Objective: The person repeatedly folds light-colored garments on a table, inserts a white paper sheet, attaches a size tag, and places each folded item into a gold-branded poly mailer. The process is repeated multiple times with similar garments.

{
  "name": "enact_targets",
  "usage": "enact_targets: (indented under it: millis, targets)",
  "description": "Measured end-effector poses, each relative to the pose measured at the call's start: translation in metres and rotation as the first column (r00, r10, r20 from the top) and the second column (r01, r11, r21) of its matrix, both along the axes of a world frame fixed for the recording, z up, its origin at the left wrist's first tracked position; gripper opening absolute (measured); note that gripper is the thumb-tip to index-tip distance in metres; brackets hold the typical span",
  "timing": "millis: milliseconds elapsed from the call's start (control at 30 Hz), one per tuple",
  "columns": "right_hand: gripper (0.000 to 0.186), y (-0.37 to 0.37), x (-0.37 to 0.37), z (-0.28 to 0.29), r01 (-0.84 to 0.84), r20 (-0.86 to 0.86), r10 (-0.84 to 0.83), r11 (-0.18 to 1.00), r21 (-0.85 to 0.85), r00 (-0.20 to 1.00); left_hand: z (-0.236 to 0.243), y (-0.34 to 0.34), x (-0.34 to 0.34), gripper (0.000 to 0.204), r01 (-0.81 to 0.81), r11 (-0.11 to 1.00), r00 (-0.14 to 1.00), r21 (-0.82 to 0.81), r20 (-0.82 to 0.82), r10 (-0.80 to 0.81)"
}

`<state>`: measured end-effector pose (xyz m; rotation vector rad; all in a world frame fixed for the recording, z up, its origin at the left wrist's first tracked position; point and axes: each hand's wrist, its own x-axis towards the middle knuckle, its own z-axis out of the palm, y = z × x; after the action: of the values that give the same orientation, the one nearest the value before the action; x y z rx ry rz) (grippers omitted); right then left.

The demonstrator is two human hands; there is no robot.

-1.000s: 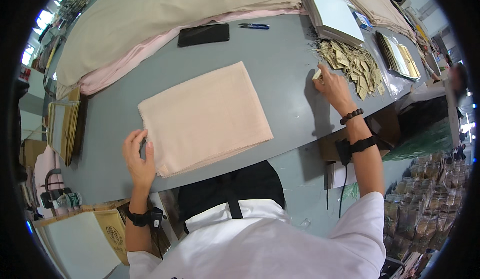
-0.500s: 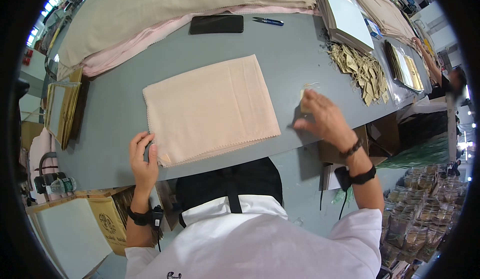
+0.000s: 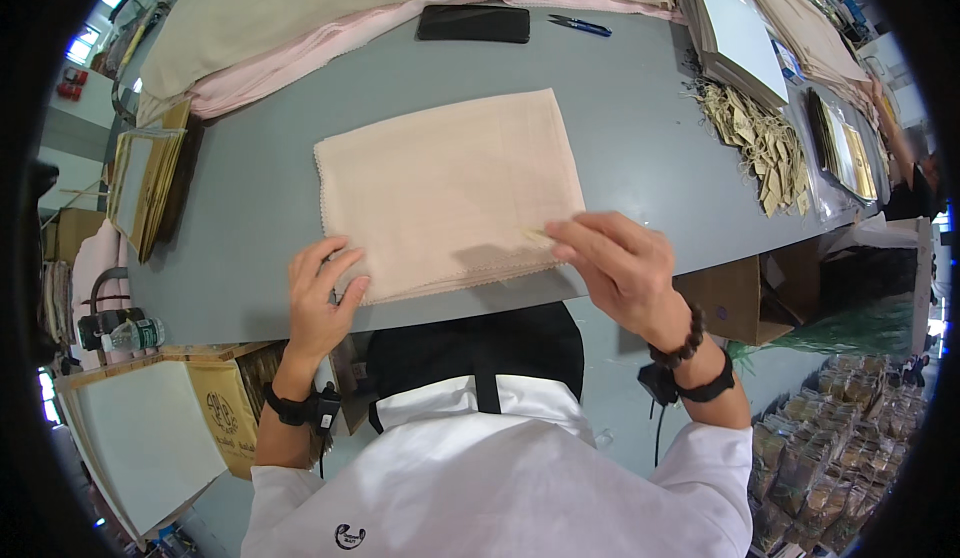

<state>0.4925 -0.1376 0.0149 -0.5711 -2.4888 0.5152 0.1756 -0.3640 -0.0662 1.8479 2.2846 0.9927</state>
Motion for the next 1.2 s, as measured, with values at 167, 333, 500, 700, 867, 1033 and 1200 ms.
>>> enact_targets:
  millis: [167, 333, 500, 700, 867, 1033, 1200]
  targets:
    - [0.022, 0.021, -0.063, -0.013, -0.251, -0.170, 0.251, 0.968, 0.025, 0.953, -0.002, -0.002, -0.001, 0.036, 0.013, 1.000, 0.998, -0.012, -0.056, -0.014]
    - [0.019, 0.054, -0.042, -0.038, -0.300, 0.044, 0.297, 0.952, 0.060, 0.954, -0.007, -0.002, -0.002, 0.037, 0.018, 1.000, 1.000, 0.011, -0.012, -0.018]
    - [0.020, 0.118, 0.020, -0.070, 0.401, 0.059, -0.398, 0.914, -0.067, 0.916, -0.005, -0.002, -0.001, 0.035, 0.013, 1.000, 1.000, -0.012, -0.011, -0.013]
    - [0.030, 0.199, 0.076, -0.094, 0.686, 0.220, -0.757, 0.652, 0.323, 0.615, -0.003, -0.002, -0.001, 0.033, 0.016, 0.999, 1.000, -0.032, -0.024, -0.017]
    - [0.033, 0.208, 0.084, -0.093, 0.644, 0.272, -0.682, 0.731, 0.227, 0.679, -0.004, -0.002, -0.001, 0.032, 0.015, 0.999, 0.999, -0.030, -0.035, -0.016]
    - [0.030, 0.205, 0.073, -0.087, 0.527, 0.226, -0.580, 0.811, 0.255, 0.783, -0.004, -0.002, 0.000, 0.032, 0.019, 1.000, 0.999, -0.014, -0.043, -0.020]
    - [0.029, 0.165, 0.069, -0.076, 0.335, 0.339, -0.425, 0.895, 0.295, 0.839, -0.004, -0.002, -0.001, 0.032, 0.017, 1.000, 0.999, -0.010, -0.028, -0.017]
